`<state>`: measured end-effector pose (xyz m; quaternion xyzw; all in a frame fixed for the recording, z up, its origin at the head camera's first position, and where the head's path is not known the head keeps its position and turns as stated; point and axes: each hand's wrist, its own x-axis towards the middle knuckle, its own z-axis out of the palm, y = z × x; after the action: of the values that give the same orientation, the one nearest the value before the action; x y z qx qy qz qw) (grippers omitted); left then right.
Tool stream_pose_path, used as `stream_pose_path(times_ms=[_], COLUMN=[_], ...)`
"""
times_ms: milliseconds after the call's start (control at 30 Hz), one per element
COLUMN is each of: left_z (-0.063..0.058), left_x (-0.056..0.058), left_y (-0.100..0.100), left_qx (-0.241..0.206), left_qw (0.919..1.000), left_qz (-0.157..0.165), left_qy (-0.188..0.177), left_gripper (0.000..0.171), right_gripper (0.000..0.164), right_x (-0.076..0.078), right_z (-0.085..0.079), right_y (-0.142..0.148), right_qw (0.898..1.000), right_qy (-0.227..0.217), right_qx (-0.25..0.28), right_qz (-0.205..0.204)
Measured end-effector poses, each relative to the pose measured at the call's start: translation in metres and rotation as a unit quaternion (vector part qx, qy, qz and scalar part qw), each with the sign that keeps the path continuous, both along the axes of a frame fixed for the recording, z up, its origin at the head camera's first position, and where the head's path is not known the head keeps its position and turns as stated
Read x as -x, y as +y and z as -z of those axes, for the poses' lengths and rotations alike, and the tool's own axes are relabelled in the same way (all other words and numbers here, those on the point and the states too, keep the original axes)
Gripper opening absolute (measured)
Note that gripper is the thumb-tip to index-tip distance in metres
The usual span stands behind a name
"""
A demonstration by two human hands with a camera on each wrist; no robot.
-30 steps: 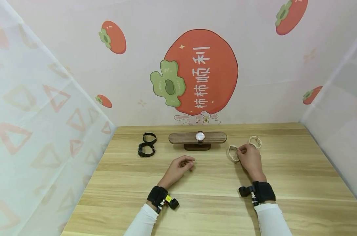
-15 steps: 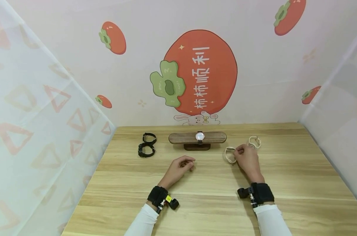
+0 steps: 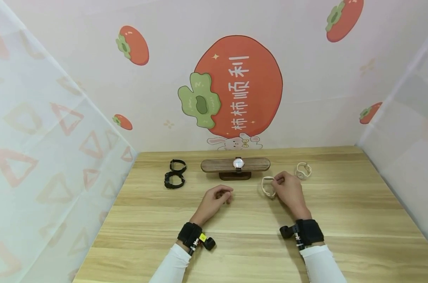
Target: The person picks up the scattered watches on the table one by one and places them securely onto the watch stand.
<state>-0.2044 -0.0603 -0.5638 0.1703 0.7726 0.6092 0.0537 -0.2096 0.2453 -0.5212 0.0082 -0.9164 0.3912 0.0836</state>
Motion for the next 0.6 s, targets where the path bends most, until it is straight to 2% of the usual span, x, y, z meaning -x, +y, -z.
stream_pose_path(times_ms=[367, 600], left_z=[-0.005, -0.005], left_x=[0.005, 0.006], left_y=[0.014, 0.022], left_qx=[-0.008, -0.019], left_qw=[0.9993, 0.9994], left_qz=[-0.036, -0.028], left_qy=[0.009, 0.009], left_gripper=[0.028, 0.033], right_gripper=[0.014, 0.014], right_x=[-0.005, -0.008], right_z=[-0.007, -0.009], right_y=[-0.019, -0.032], right_qw=[0.999, 0.998], right_qy=[0.010, 0.015], right_qx=[0.015, 0.030], right_qz=[-0.029, -0.046])
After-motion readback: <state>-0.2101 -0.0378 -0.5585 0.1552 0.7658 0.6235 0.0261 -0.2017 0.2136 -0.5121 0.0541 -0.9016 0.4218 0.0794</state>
